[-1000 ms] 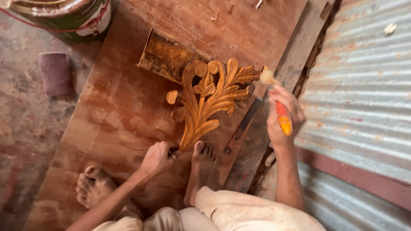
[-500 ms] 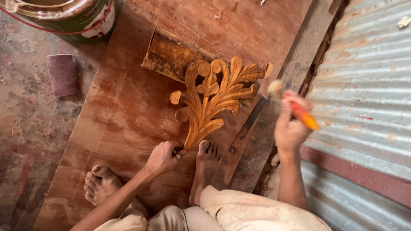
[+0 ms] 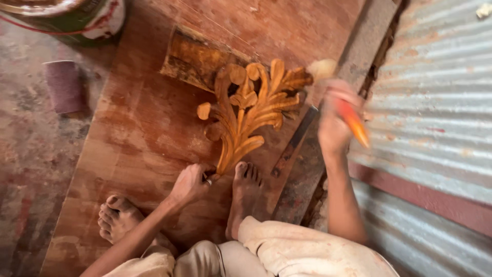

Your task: The person applies varnish to intricately carved wooden pieces using a paintbrush. They repeatedly dip the brush into a container of varnish and coat the surfaces of the wooden pieces, turning them to cover all sides.

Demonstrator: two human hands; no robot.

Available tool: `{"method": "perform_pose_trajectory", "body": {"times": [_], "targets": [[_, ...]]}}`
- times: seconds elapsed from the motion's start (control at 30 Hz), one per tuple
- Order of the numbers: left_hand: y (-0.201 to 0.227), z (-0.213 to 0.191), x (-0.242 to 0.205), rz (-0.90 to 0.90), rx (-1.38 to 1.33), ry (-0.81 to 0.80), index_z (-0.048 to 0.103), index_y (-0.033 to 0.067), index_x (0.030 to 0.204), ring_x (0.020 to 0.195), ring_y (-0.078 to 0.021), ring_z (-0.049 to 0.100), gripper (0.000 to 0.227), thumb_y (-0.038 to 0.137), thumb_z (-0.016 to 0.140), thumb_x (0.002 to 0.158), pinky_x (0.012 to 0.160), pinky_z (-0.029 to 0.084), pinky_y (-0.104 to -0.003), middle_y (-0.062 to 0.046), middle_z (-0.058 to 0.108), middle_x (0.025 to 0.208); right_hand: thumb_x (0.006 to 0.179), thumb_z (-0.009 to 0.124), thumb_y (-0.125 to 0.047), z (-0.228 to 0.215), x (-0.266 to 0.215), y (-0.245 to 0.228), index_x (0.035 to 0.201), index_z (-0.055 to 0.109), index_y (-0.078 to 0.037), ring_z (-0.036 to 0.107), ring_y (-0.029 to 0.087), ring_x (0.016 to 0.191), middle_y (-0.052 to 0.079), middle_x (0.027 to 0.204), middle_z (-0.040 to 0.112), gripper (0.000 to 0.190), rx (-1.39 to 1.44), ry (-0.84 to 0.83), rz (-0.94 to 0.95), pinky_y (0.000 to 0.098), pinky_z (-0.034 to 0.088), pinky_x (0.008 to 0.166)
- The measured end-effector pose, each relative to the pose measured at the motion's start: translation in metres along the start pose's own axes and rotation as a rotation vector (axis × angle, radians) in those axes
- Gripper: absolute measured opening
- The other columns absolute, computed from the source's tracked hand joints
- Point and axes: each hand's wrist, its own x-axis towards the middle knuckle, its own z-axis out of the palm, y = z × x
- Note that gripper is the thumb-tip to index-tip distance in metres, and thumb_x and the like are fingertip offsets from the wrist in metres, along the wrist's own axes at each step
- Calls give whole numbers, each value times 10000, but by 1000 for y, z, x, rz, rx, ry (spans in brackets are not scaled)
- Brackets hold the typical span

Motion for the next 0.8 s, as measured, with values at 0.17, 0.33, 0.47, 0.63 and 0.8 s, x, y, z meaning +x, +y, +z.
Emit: {"method": "perform_pose_trajectory", "body": {"times": [0.17,0.33,0.47,0.63,0.8], "targets": [[-2,-4,1,-3,-72,-13,775,40,1012,813,-376,732,281,240,779,814,728,581,-456,-211,744,872,1112,633,-79,7,7,5,1165,619,-19,679,275,1255,168,1286,676,81,-14,-31,-33,431,589,1121],[7,-15,5,-41,-124,-36,774,28,1000,797,-354,746,277,245,781,827,732,581,-443,-204,754,869,1093,638,-54,5,8,-2,1144,652,-16,708,243,1133,166,1202,721,66,-80,-115,-29,384,608,1007],[10,-16,-1,-71,-25,-45,764,35,1034,820,-358,735,282,250,758,853,749,577,-449,-198,754,876,1095,610,-95,8,3,-8,1147,619,-9,759,219,1113,157,1241,724,101,-101,64,-97,374,667,1013],[11,-19,3,-84,-104,-57,768,46,1032,799,-357,743,281,257,750,848,743,581,-445,-198,748,870,1066,654,-40,9,1,-9,1114,682,-20,752,272,1049,171,1120,764,58,-448,-75,-95,390,619,942],[-3,-11,-1,-37,23,-34,786,54,992,827,-392,709,268,284,757,856,752,564,-474,-198,749,863,1124,637,-44,10,-12,-5,1198,600,-19,728,290,1130,212,1262,713,87,-312,0,-145,389,625,990]]}}
